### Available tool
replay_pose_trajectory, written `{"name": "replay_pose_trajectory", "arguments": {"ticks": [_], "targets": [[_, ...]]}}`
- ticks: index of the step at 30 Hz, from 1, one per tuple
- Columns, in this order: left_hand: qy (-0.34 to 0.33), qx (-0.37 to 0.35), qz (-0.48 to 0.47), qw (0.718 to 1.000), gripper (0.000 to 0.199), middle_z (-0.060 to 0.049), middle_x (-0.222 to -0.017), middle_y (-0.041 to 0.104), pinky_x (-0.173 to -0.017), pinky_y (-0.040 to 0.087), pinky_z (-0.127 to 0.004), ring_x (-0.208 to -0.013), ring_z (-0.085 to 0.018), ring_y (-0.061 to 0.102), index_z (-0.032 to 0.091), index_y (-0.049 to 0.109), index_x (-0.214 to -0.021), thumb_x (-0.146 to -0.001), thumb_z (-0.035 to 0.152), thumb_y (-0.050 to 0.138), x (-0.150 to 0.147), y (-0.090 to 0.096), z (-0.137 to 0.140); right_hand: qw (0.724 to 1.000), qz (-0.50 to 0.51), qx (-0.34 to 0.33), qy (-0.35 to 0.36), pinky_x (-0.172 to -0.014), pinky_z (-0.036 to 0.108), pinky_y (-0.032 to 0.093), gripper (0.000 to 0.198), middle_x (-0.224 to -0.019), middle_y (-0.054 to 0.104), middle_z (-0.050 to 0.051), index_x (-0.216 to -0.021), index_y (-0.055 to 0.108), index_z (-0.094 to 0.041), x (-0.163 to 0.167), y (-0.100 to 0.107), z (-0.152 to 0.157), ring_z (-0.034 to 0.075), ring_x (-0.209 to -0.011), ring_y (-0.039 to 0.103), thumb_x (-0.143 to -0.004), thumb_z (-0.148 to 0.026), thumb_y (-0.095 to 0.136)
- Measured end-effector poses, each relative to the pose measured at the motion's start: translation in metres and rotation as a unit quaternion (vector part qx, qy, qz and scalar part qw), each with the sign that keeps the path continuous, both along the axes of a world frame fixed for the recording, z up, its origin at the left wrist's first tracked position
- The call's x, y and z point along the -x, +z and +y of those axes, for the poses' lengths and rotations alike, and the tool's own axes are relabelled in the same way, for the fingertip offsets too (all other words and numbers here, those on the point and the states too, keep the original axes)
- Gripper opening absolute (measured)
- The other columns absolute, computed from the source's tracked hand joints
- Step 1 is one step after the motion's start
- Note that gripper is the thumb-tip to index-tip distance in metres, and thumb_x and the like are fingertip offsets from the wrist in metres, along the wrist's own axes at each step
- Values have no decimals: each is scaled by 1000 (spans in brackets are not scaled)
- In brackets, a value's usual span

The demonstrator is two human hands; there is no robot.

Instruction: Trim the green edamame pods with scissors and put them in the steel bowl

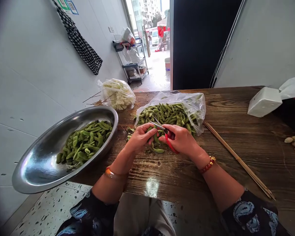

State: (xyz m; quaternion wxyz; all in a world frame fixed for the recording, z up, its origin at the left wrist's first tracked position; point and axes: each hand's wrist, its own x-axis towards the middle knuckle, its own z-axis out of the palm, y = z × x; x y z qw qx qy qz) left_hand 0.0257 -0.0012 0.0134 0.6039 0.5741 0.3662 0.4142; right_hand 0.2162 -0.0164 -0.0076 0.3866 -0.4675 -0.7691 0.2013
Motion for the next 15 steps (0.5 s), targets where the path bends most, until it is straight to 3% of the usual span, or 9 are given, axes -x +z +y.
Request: {"name": "replay_pose_trajectory", "arguments": {"ticks": [10,15], "targets": [[-7,0,29,1000,32,5,-56,53,-38,25,-17,-39,-2,39,13,65,-82,-74,42,71,-8,-2,-5,1000,2,-6,6,-69,33,51,52,-90,67,7,-119,63,-18,3,-3,-1,19,-74,60,-76,-48,68],[-12,3,27,1000,32,5,-54,52,-37,23,-17,-37,-2,38,13,65,-83,-74,43,71,-7,-5,-4,1000,-10,2,-1,-65,31,48,48,-83,67,6,-115,65,-17,3,-2,-2,17,-67,57,-80,-50,64]]}}
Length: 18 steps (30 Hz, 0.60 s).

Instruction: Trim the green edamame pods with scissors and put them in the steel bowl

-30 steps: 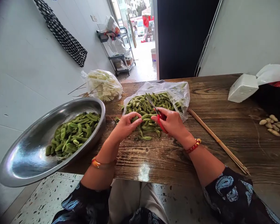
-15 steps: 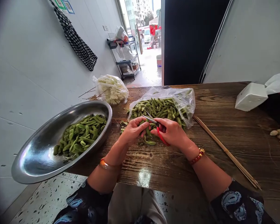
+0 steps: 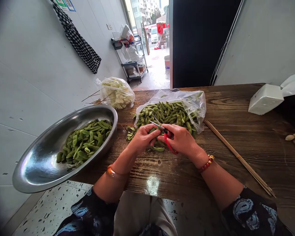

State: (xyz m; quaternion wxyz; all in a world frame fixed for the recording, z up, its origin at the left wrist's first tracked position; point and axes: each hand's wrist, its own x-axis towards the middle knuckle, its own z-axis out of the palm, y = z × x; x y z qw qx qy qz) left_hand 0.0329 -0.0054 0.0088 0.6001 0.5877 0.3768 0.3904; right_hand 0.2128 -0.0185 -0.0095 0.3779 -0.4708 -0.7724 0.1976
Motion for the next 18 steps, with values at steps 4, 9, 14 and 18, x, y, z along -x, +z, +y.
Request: {"name": "replay_pose_trajectory", "arguments": {"ticks": [4,9,14,18], "targets": [[9,6,-5,1000,31,5,-53,51,-37,23,-17,-37,-2,38,13,65,-81,-74,42,72,1,2,1,1000,-7,-9,-3,-63,29,46,44,-79,67,5,-114,67,-17,0,3,-1,16,-64,56,-82,-47,63],[21,9,-5,1000,32,3,-56,54,-38,25,-17,-39,-2,39,12,67,-83,-71,41,75,2,6,1,1000,-8,1,9,-63,26,45,40,-81,70,4,-113,68,-19,1,5,-1,15,-64,58,-83,-45,62],[75,26,-60,995,30,3,-58,56,-38,22,-16,-40,-2,39,13,66,-83,-70,39,76,6,1,8,999,18,31,-12,-56,24,42,45,-67,66,1,-112,69,-16,0,4,1,13,-56,53,-82,-49,62],[152,77,-157,973,31,7,-55,47,-36,20,-14,-42,-1,38,13,64,-81,-63,34,80,9,0,15,997,36,26,-57,-55,25,41,52,-65,63,1,-114,68,-14,-4,3,3,13,-56,52,-81,-53,62]]}}
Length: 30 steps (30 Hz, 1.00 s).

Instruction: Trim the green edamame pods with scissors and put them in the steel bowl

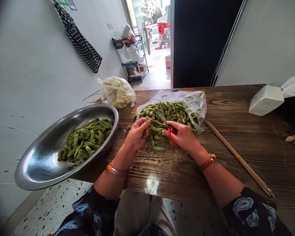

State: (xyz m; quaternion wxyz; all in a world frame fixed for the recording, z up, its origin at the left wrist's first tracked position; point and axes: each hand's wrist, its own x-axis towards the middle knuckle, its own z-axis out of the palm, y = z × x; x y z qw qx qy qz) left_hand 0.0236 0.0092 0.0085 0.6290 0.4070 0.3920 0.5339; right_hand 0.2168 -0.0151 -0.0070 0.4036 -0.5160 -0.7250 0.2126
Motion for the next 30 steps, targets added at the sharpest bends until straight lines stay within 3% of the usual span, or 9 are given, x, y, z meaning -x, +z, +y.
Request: {"name": "replay_pose_trajectory", "arguments": {"ticks": [7,20,30], "targets": [[29,24,-94,995,36,7,-60,48,-36,22,-13,-45,-2,42,14,57,-82,-59,27,82,6,2,3,1000,-8,-2,19,-56,26,44,54,-71,65,2,-117,66,-14,1,-1,-1,14,-59,54,-80,-53,63],[-20,4,-35,999,31,5,-61,54,-37,23,-14,-44,-2,42,14,61,-82,-63,31,80,-6,-1,-6,999,28,37,11,-64,28,48,61,-78,66,5,-120,63,-12,2,0,-1,16,-68,57,-78,-56,62],[-18,-5,-25,1000,30,3,-64,57,-38,24,-14,-44,-2,42,13,61,-82,-65,31,79,-3,0,-3,999,16,26,9,-54,24,38,52,-63,58,-1,-112,69,-12,4,3,-2,12,-56,46,-80,-53,61]]}}
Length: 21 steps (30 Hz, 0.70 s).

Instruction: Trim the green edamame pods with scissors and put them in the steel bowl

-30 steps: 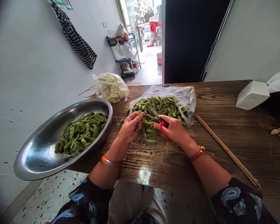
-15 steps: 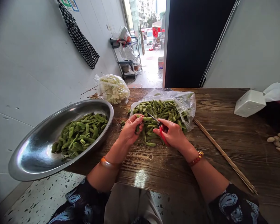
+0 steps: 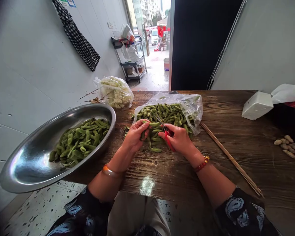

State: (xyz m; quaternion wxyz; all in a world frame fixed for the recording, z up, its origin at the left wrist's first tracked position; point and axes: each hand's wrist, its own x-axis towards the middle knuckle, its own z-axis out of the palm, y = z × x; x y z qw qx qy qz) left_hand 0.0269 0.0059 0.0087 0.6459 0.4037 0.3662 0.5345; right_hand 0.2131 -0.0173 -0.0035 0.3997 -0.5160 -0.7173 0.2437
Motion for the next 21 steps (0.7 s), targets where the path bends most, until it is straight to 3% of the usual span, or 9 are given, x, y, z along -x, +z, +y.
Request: {"name": "replay_pose_trajectory", "arguments": {"ticks": [7,11,14,18,21], "targets": [[36,-12,-11,999,21,2,-66,58,-39,30,-15,-45,-4,45,15,55,-76,-74,30,68,3,1,3,1000,-1,10,-3,-53,24,36,50,-61,58,-1,-109,71,-13,-2,-1,1,11,-54,46,-79,-53,62],[58,40,-66,995,16,0,-67,59,-44,38,-16,-48,-5,50,16,47,-72,-79,26,58,8,6,6,998,42,13,-34,-51,24,34,53,-63,55,-1,-112,69,-14,-11,0,6,12,-56,44,-80,-55,61],[30,82,-86,992,16,2,-63,55,-43,37,-15,-46,-6,50,17,45,-74,-79,26,57,8,8,6,995,79,15,-52,-50,23,31,54,-61,51,-2,-112,69,-14,-16,2,9,11,-55,40,-79,-56,61],[-11,87,-33,996,24,4,-63,52,-40,32,-16,-45,-6,46,18,45,-76,-73,31,66,5,5,4,995,88,20,-48,-50,24,31,55,-61,50,-2,-112,69,-14,-16,5,8,11,-56,39,-78,-57,62],[-27,18,99,995,21,5,-60,48,-40,28,-17,-45,-5,39,17,50,-75,-72,31,66,5,1,3,995,83,24,-43,-51,24,32,55,-60,50,-2,-112,69,-15,-14,6,6,11,-55,39,-77,-57,62]]}}
